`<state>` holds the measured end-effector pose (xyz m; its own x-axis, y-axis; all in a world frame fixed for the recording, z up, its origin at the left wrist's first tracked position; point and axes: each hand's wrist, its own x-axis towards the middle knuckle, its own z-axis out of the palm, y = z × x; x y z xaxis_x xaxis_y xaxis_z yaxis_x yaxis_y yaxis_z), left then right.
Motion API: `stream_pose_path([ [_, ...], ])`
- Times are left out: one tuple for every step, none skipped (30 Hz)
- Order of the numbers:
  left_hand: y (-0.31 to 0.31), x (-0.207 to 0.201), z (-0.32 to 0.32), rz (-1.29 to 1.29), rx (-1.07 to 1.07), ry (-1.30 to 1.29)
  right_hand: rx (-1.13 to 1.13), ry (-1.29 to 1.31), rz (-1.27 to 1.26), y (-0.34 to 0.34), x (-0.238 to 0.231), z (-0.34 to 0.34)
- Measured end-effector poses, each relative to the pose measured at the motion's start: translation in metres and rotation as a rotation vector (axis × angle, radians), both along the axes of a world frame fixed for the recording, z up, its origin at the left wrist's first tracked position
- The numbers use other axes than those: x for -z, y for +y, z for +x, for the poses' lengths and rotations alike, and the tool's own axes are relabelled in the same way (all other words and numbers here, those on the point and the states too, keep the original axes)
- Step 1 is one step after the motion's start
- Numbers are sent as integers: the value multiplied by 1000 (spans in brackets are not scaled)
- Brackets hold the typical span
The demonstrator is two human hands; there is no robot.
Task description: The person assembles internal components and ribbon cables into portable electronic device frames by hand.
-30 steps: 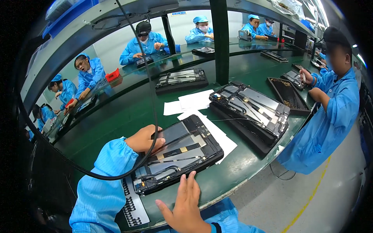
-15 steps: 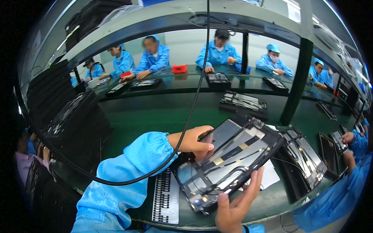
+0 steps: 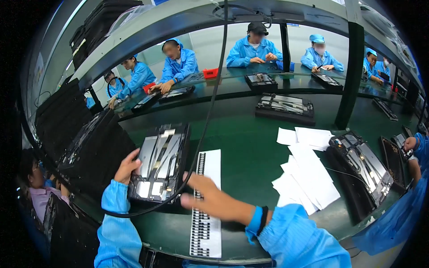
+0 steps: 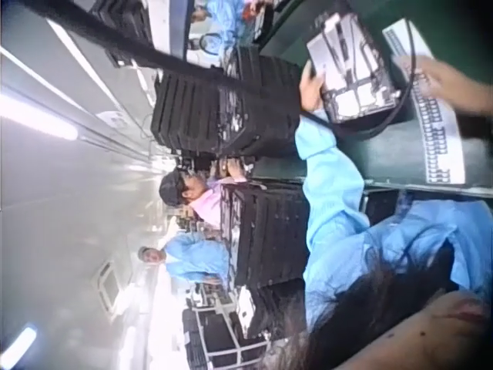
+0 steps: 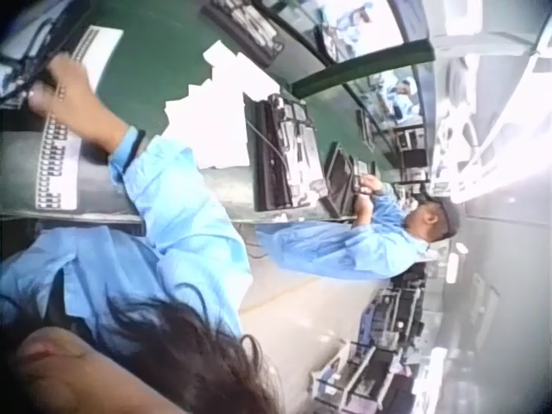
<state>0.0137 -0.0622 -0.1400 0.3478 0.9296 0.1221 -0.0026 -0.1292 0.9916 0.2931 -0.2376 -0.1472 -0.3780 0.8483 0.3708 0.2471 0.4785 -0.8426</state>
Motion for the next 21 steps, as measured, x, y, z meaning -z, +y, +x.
stream_pose_path([
  [7,11,-10,-51,-24,3,-11,-225,88,-6,9,1],
  [15,20,-15,-103,-44,5,-19,-451,174,-11,18,3],
  [21,31,-15,-134,-83,-17,1,-618,213,-15,25,4],
  [25,35,-16,-125,-108,62,4,-619,197,-15,27,5],
  [34,39,-23,-109,-78,106,74,-681,209,-16,27,6],
  [43,44,-27,-94,-39,148,150,-748,216,-19,27,7],
  [46,44,-25,-70,-65,191,218,-721,211,-15,32,8],
  [50,46,-26,-35,-80,210,232,-725,186,-10,33,10],
  [49,42,-29,16,-101,260,168,-689,232,-6,29,11],
  [45,35,-24,40,-152,356,113,-659,279,-2,29,14],
  [47,36,-27,438,-207,687,94,-596,278,-1,34,15],
  [46,33,-29,854,-272,998,110,-608,271,-2,33,12],
  [36,24,-20,829,-274,943,99,-606,266,0,33,10],
  [20,10,-10,803,-280,890,86,-605,263,0,33,8],
  [-2,-13,11,719,-130,854,101,-588,271,-2,29,8],
  [-20,-30,34,748,-2,846,118,-603,261,-7,21,14],
  [-35,-47,55,797,107,861,119,-658,284,-14,7,23],
  [-44,-60,78,844,217,874,117,-713,304,-19,-7,34],
  [-47,-68,104,840,229,858,107,-765,245,-23,-24,51],
  [-50,-81,125,911,324,899,129,-832,247,-27,-33,69],
  [-48,-88,145,973,418,946,109,-942,125,-25,-47,90],
])
